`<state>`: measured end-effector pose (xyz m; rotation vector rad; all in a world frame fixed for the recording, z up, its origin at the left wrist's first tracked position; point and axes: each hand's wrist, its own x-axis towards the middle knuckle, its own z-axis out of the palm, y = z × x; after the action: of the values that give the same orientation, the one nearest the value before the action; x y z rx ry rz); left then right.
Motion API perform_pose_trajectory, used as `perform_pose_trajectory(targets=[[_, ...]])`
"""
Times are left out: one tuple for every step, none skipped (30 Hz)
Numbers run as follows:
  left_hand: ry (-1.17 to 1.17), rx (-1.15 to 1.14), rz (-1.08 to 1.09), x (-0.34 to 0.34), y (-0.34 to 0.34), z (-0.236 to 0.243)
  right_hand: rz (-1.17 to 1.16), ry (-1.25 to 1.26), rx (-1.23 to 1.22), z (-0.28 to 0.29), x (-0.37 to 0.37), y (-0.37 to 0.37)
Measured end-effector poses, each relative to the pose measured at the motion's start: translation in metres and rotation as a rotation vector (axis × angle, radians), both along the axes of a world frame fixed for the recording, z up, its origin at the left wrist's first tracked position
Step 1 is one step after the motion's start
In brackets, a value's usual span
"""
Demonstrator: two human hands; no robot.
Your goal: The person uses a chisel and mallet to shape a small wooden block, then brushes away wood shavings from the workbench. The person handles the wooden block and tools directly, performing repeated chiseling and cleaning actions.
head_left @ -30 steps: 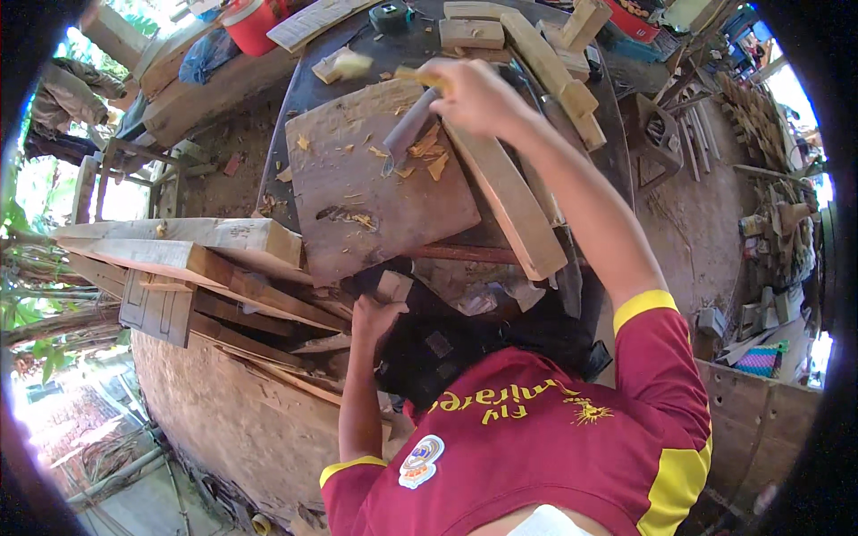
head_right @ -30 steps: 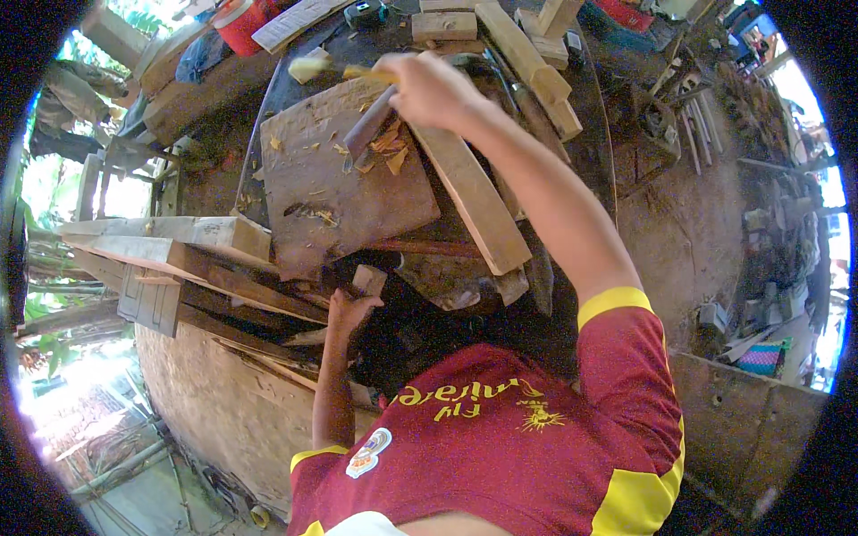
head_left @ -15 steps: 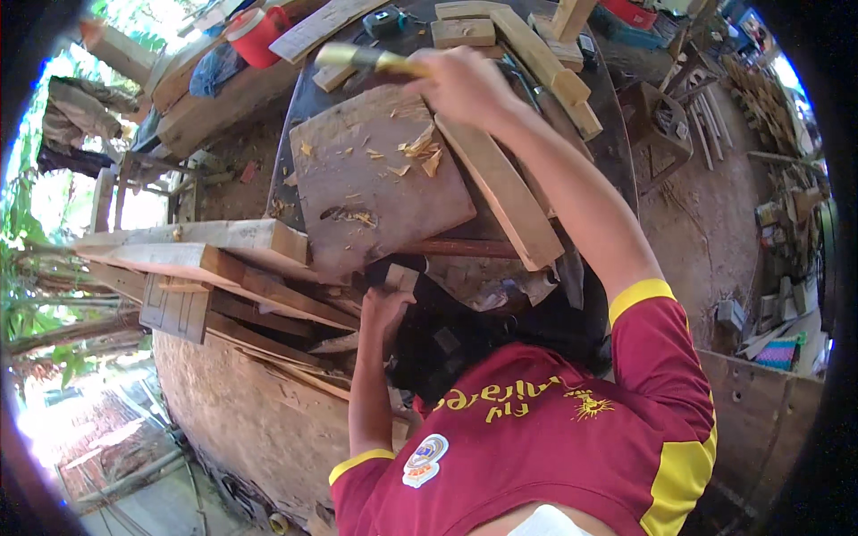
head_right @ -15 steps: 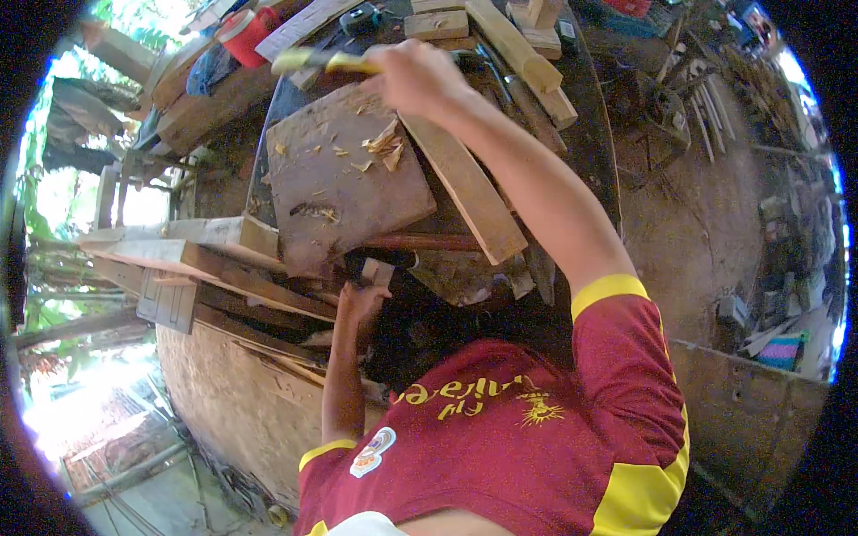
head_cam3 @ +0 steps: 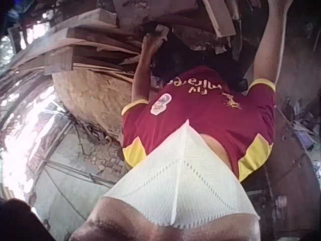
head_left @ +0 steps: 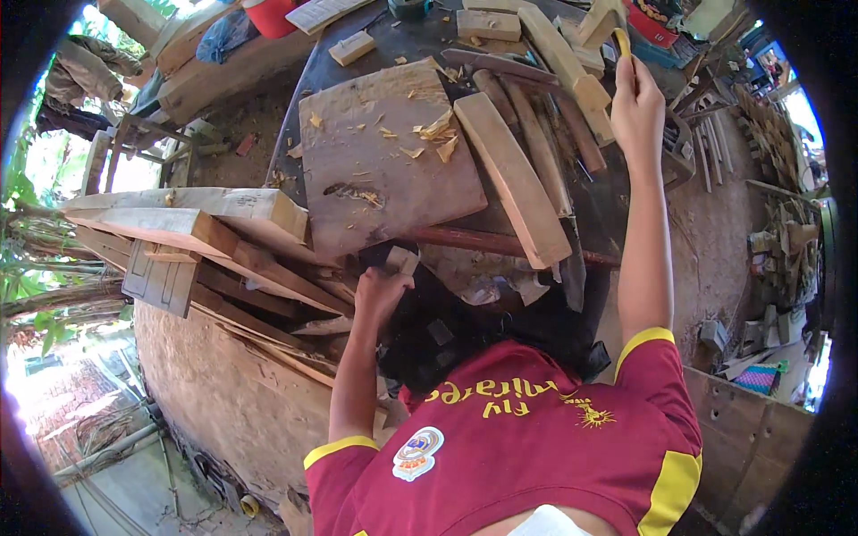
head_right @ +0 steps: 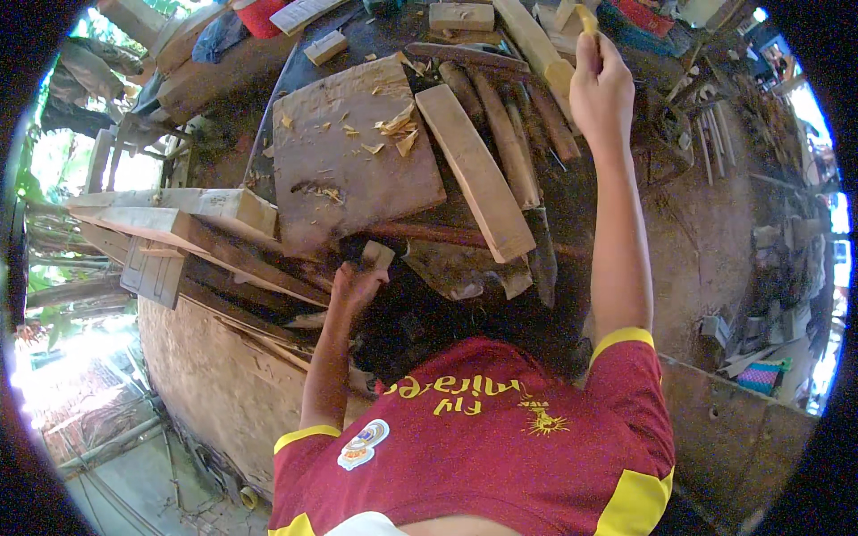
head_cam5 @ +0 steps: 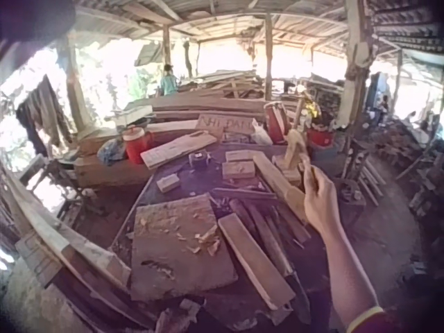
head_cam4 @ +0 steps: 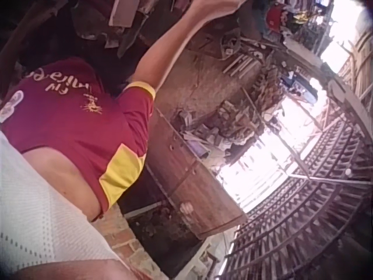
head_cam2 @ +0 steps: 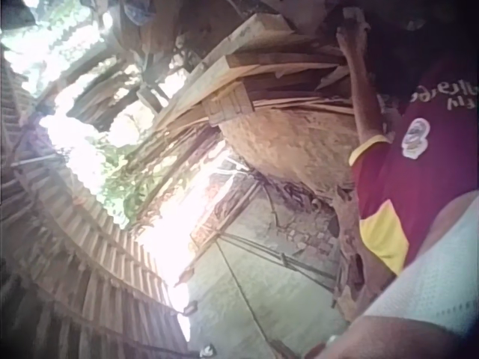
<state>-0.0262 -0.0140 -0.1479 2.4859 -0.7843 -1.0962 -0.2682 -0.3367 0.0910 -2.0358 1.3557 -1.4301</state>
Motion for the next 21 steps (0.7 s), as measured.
perform_pose_trajectory(targets=[[0.01,-0.009,-0.016,-0.001,-0.004,0.008,0.039,0.013,-0.02,0.007,0.001,0.019],[0.017,-0.018,-0.031,-0.002,-0.006,0.011,0.155,0.077,-0.075,0.008,0.001,0.031],[0.01,-0.01,-0.036,-0.001,-0.005,0.008,0.274,0.141,-0.128,0.01,0.004,0.043],[0.004,-0.002,-0.04,0.0,-0.004,0.003,0.406,0.3,0.005,0.019,0.004,0.057],[-0.002,0.006,-0.044,0.001,-0.002,-0.001,0.536,0.458,0.14,0.038,0.007,0.074],[-0.023,0.021,-0.068,0.0,-0.001,0.0,0.663,0.616,0.275,0.055,0.014,0.084],[-0.046,0.033,-0.096,0.0,-0.002,0.004,0.699,0.754,0.291,0.067,0.025,0.086],[-0.068,0.044,-0.124,0.0,-0.003,0.005,0.731,0.893,0.307,0.079,0.037,0.089],[-0.063,0.029,-0.129,0.002,-0.001,-0.004,0.763,1.031,0.319,0.085,0.049,0.093],[-0.058,0.016,-0.133,0.007,0.002,-0.02,0.734,1.108,0.317,0.086,0.064,0.093],[-0.045,0.019,-0.112,0.007,0.002,-0.023,0.702,1.184,0.321,0.084,0.081,0.088],[-0.034,0.021,-0.095,0.006,-0.002,-0.016,0.663,1.259,0.325,0.083,0.096,0.081],[-0.018,0.036,-0.049,0.002,-0.005,-0.008,0.67,1.215,0.301,0.084,0.11,0.075],[-0.002,0.05,0.007,0.001,-0.007,0.0,0.684,1.173,0.27,0.086,0.125,0.067],[-0.003,0.024,-0.041,0.005,-0.003,-0.016,0.703,1.161,0.126,0.073,0.139,0.056],[-0.004,-0.004,-0.088,0.012,0.006,-0.045,0.72,1.146,-0.02,0.062,0.151,0.05],[-0.003,-0.017,-0.116,0.014,0.005,-0.05,0.729,1.159,0.012,0.063,0.162,0.051],[-0.002,-0.03,-0.147,0.016,0.005,-0.055,0.736,1.173,0.044,0.064,0.172,0.053],[-0.002,-0.031,-0.158,0.017,0.004,-0.06,0.741,1.186,0.077,0.067,0.178,0.054],[-0.007,-0.031,-0.151,0.017,0.007,-0.065,0.768,1.146,0.071,0.067,0.181,0.054],[-0.014,-0.033,-0.145,0.018,0.008,-0.067,0.794,1.105,0.066,0.067,0.182,0.054]])
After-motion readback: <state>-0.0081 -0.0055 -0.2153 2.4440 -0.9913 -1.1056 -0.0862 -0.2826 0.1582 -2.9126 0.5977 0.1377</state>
